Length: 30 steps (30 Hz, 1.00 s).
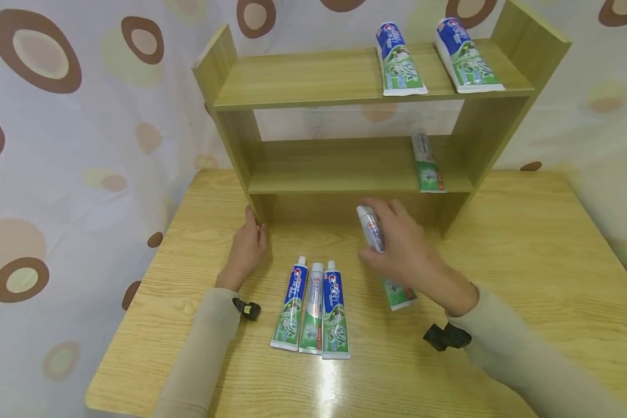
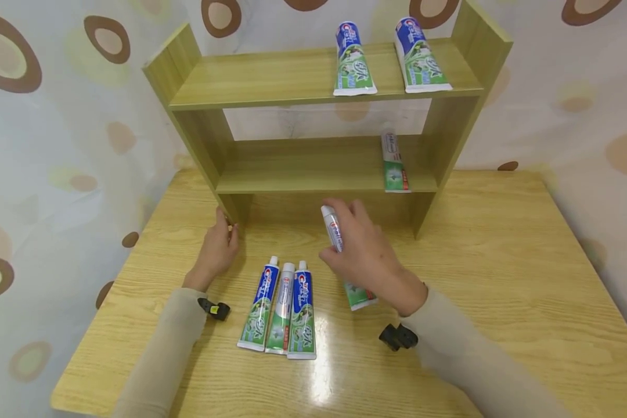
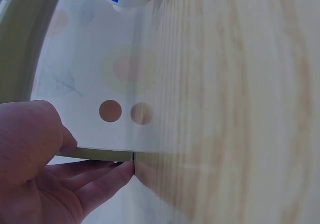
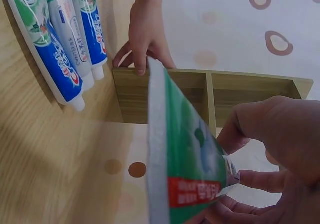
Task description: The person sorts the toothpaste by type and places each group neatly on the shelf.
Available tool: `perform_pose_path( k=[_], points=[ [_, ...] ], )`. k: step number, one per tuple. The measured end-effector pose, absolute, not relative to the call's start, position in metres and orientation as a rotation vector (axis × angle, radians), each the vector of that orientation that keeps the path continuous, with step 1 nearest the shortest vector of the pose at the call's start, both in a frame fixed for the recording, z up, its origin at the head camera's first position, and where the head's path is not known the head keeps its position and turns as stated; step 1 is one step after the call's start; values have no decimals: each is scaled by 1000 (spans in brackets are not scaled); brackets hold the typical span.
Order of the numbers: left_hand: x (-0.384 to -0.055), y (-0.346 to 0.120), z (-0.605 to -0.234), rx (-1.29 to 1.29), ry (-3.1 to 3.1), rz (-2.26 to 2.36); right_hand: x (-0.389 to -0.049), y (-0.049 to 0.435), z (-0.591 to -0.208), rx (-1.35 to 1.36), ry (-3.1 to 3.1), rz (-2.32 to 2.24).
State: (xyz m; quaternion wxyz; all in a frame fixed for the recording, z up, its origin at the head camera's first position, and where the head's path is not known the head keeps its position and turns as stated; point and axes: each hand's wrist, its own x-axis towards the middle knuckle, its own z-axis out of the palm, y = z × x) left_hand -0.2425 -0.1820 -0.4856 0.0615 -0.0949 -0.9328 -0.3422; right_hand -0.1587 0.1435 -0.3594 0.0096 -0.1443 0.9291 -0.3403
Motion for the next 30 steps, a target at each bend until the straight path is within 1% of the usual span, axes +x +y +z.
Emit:
perform_pose_path(
  k=[15,30],
  points=[
    [-245,-184,-487,-292,-2835,-1025,-178,152,-343,-442,2958,-999],
    [-244,-183,-486,-299,-2822,-1025,-201,159,-327,-464,2984,-1051]
  ],
)
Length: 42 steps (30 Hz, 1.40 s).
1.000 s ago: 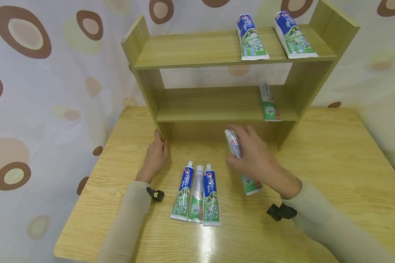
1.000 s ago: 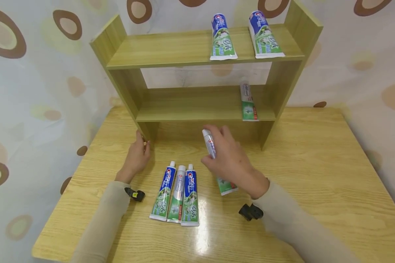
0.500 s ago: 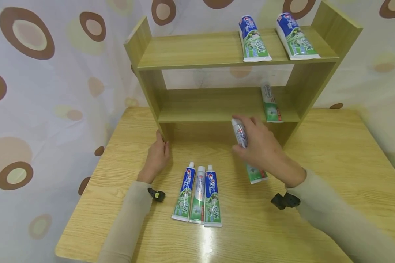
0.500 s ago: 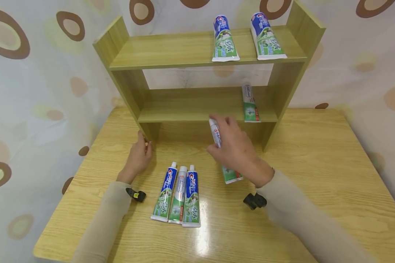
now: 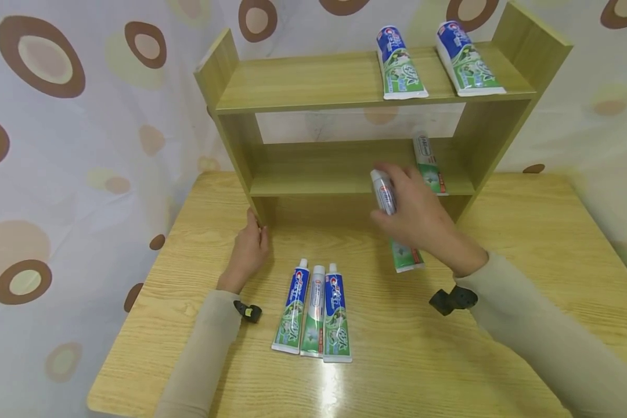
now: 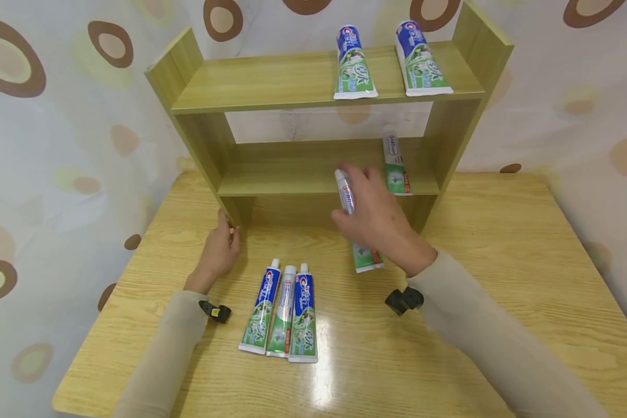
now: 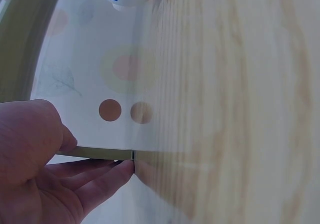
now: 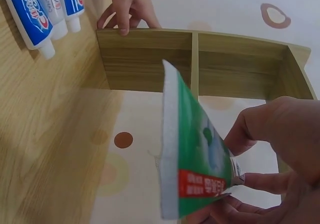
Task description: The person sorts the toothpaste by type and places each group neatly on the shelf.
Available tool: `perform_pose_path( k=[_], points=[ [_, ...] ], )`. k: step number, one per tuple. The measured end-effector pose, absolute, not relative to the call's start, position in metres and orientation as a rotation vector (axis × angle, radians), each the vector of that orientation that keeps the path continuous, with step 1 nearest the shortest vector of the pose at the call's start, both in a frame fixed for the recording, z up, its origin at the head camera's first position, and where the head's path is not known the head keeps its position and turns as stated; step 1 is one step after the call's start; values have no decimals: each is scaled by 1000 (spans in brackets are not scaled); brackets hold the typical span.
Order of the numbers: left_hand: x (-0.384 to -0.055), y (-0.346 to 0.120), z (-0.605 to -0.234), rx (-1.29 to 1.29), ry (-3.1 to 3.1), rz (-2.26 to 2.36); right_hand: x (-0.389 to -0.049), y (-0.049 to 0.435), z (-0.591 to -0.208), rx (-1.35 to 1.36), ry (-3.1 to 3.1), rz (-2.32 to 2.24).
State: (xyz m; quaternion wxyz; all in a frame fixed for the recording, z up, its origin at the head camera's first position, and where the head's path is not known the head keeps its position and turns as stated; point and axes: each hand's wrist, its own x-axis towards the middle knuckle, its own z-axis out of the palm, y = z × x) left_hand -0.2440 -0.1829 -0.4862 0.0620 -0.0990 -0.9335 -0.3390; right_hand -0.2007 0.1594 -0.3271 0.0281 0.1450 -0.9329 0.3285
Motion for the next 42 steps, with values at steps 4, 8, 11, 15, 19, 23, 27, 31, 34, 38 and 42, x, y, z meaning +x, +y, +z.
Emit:
perform_pose_path(
  k=[4,8,11,15,19,23,27,31,34,38,42],
  points=[
    [-244,-183,-487,-295,-2818,-1026,-208,157,-326,439,-2863,1035],
    [-243,-183,-487,-283,-2823,-1037,-218,156,-325,431,-2862,1042],
    [-243,-182,-487,-280,-2829,-1036,-225,156,-323,408,-2875,1041],
    [-243,-183,-486,-286,-2826,-1030,-232,155,-321,389,-2875,1063],
    [-243,-183,-485,-293,-2826,-1017,-240,155,-318,376,-2879,1064],
    [-243,-183,-485,-284,-2832,-1019,-250,155,-315,367,-2890,1029],
    [-242,-183,-485,-280,-2839,-1012,-259,155,-313,365,-2884,1016],
    [-242,-183,-485,-282,-2834,-1004,-267,154,-313,329,-2888,1034],
    [-242,-183,-485,-284,-2826,-999,-274,155,-315,296,-2891,1048],
    [-242,-184,-485,-289,-2815,-1007,-283,155,-317,245,-2896,1047],
    [-242,-184,-486,-288,-2810,-1029,-290,153,-317,179,-2920,1037]
  ],
)
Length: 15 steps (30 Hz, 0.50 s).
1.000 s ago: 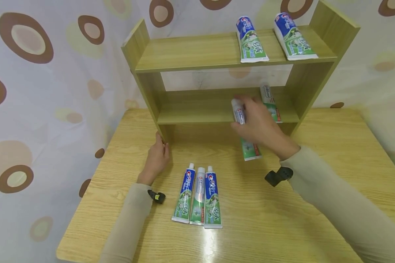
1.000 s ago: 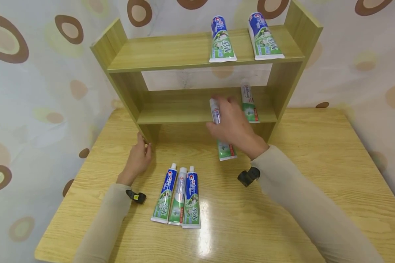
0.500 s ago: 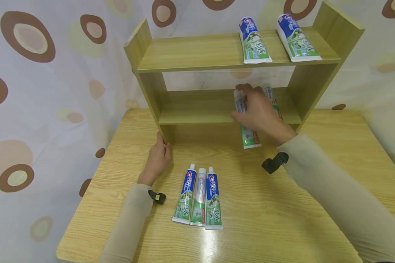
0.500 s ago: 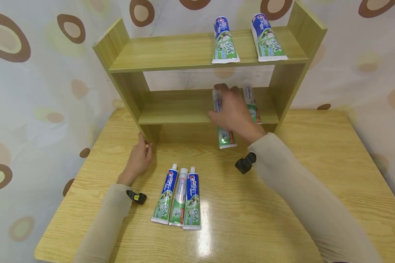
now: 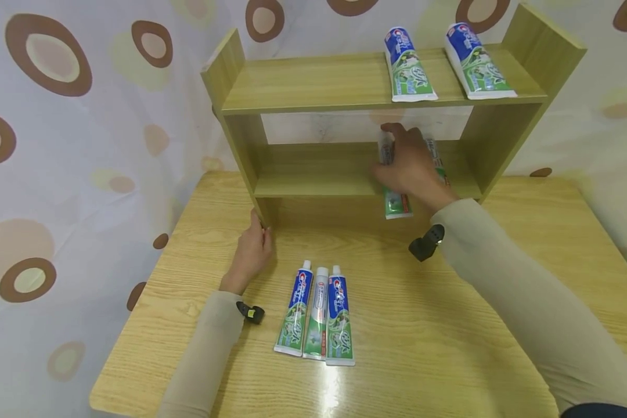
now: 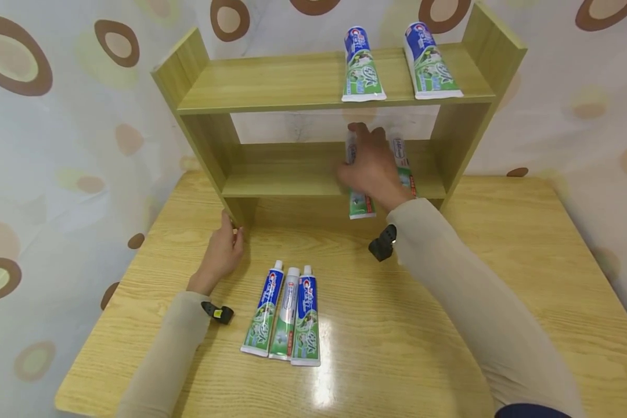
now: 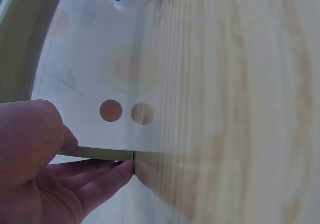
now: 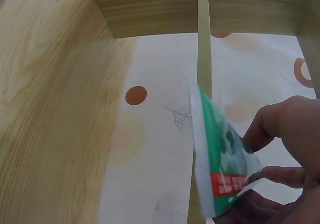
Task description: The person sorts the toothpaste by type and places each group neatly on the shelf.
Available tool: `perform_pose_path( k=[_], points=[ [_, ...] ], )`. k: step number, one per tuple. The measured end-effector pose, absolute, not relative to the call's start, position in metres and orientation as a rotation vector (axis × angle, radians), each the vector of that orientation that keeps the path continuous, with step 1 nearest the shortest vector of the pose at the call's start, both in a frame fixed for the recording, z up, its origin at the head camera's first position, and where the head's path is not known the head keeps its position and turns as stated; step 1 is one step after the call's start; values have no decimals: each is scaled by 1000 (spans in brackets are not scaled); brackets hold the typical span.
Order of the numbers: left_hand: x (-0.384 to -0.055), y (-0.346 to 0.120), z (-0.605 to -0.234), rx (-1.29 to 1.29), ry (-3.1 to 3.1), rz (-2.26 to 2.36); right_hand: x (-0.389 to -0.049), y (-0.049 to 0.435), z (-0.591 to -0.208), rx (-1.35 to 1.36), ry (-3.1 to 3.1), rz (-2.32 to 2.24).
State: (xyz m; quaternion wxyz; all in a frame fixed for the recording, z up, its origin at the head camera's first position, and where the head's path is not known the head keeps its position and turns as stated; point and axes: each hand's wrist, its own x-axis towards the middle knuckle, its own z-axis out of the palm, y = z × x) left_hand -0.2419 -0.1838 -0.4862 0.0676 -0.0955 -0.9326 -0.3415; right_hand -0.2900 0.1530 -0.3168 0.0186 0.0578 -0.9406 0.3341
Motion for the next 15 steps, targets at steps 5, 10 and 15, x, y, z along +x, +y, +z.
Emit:
perform_pose_path(
  k=[5,10,15],
  points=[
    [-242,-184,-486,-286,-2806,-1022,-296,147,-317,144,-2931,1024],
    [-242,-184,-486,-288,-2802,-1018,-300,141,-315,119,-2953,995],
    [-242,-184,-486,-276,-2814,-1025,-304,137,-312,71,-3001,984]
  ],
)
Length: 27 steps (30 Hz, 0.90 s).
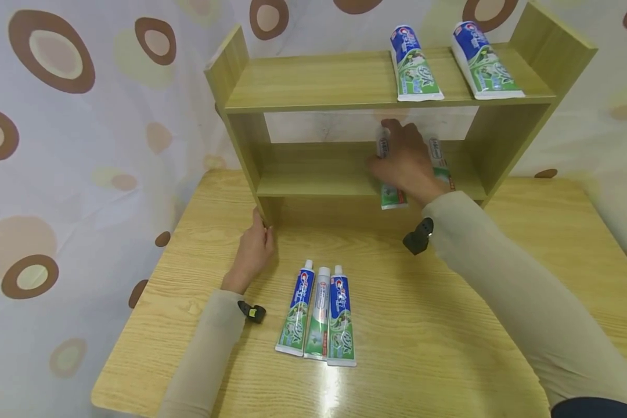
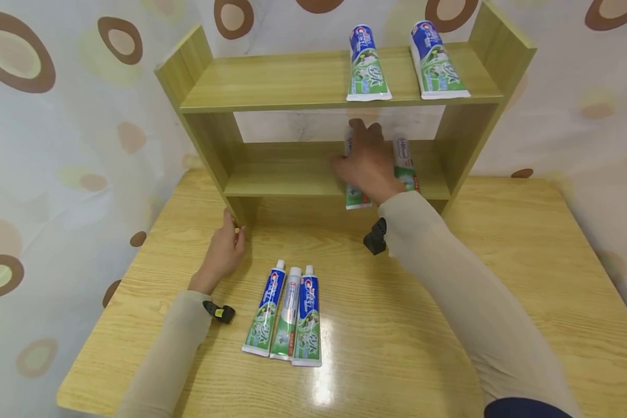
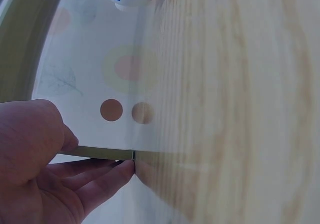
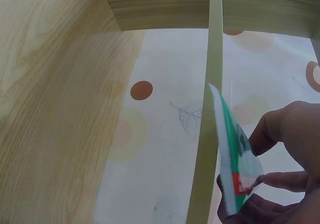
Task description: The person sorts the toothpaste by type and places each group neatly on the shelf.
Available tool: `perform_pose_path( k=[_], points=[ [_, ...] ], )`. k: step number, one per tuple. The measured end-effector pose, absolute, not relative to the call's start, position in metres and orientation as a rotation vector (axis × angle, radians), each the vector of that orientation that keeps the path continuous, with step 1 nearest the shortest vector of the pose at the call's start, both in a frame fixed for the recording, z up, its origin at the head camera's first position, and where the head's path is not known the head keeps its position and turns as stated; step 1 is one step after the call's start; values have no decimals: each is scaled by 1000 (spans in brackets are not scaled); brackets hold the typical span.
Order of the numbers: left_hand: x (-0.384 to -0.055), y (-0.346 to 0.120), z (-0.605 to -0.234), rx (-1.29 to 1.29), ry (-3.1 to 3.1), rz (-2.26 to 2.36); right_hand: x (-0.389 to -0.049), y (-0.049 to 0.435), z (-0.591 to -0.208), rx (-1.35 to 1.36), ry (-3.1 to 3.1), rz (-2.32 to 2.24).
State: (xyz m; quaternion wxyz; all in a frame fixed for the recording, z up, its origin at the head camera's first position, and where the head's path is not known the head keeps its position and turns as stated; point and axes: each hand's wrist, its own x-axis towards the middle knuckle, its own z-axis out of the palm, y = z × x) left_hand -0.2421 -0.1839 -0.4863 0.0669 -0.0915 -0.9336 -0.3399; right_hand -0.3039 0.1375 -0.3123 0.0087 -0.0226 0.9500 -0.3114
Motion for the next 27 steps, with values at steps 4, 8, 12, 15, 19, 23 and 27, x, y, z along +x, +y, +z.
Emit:
perform_pose_path(
  k=[4,8,12,15,19,23,27],
  points=[
    [-242,-183,-486,-276,-2820,-1020,-306,138,-314,-27,2965,-979],
    [-241,-182,-486,-274,-2823,-1019,-308,142,-319,-20,2977,-1049],
    [-241,-182,-487,-277,-2818,-1017,-311,146,-326,-30,3001,-1084],
    [-241,-182,-487,-289,-2809,-1015,-313,147,-329,-19,3005,-1076],
    [-242,-182,-486,-297,-2808,-1020,-314,148,-328,-3,2992,-1067],
    [-242,-182,-486,-294,-2812,-1014,-315,147,-328,-2,2992,-1021],
    [-241,-184,-486,-288,-2813,-1009,-316,145,-328,-14,2998,-972]
  ],
)
